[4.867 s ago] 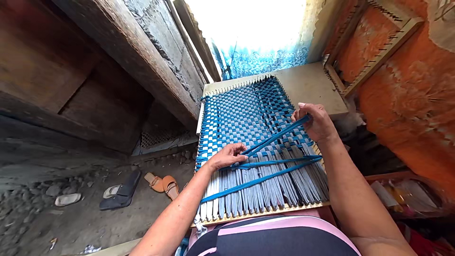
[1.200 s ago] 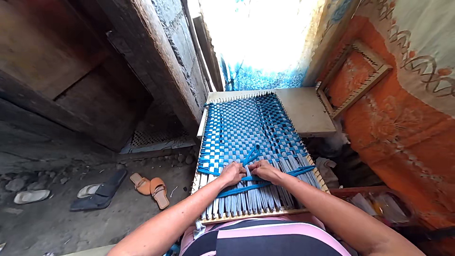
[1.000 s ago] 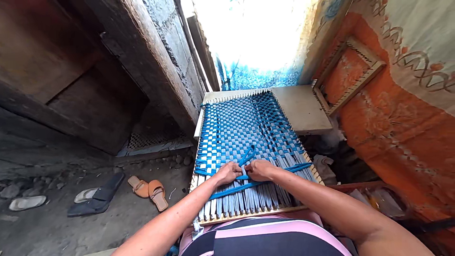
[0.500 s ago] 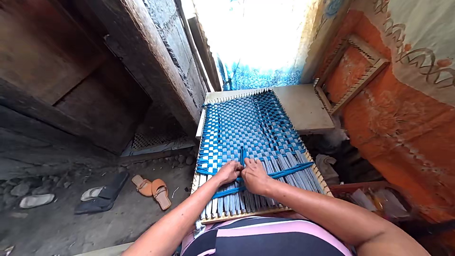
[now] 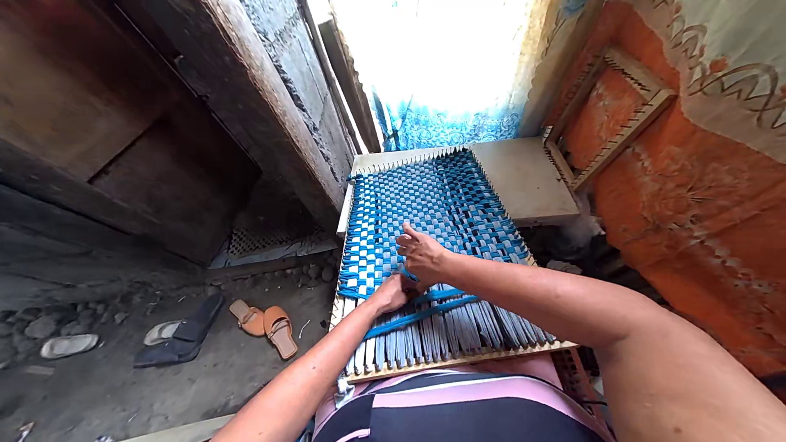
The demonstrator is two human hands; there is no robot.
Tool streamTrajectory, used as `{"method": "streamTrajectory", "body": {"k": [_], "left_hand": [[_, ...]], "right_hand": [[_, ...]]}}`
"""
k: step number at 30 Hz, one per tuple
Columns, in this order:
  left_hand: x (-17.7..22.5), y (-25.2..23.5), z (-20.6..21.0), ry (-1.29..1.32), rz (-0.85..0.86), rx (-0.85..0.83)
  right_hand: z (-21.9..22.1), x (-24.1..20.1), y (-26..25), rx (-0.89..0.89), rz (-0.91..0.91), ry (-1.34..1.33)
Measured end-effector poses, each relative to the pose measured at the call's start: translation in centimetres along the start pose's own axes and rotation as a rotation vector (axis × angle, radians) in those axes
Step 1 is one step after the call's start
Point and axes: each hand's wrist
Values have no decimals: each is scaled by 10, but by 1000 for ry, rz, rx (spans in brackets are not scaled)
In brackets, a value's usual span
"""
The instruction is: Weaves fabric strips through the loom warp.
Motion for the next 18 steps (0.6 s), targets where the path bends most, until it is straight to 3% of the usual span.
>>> {"method": "streamTrajectory", "body": {"k": [4,8,14,18], "left_hand": [[2,1,0,10,-27,27],[-1,-2,5,18,-44,2],[2,-3,2,103,-36,-21],[0,-2,3,111,-43,-13]], "right_hand": [[-1,-7,14,-43,-53,-64],[6,-9,36,-148,67,-315],[65,11,50,5,371,-811],[72,4,54,57,454,-848]]}}
Point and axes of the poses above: each hand's wrist, its own y-axis away from the middle knuckle, its own z-axis out of the palm, x = y × z, and after that the axes turned 10 degrees about z, right-handed
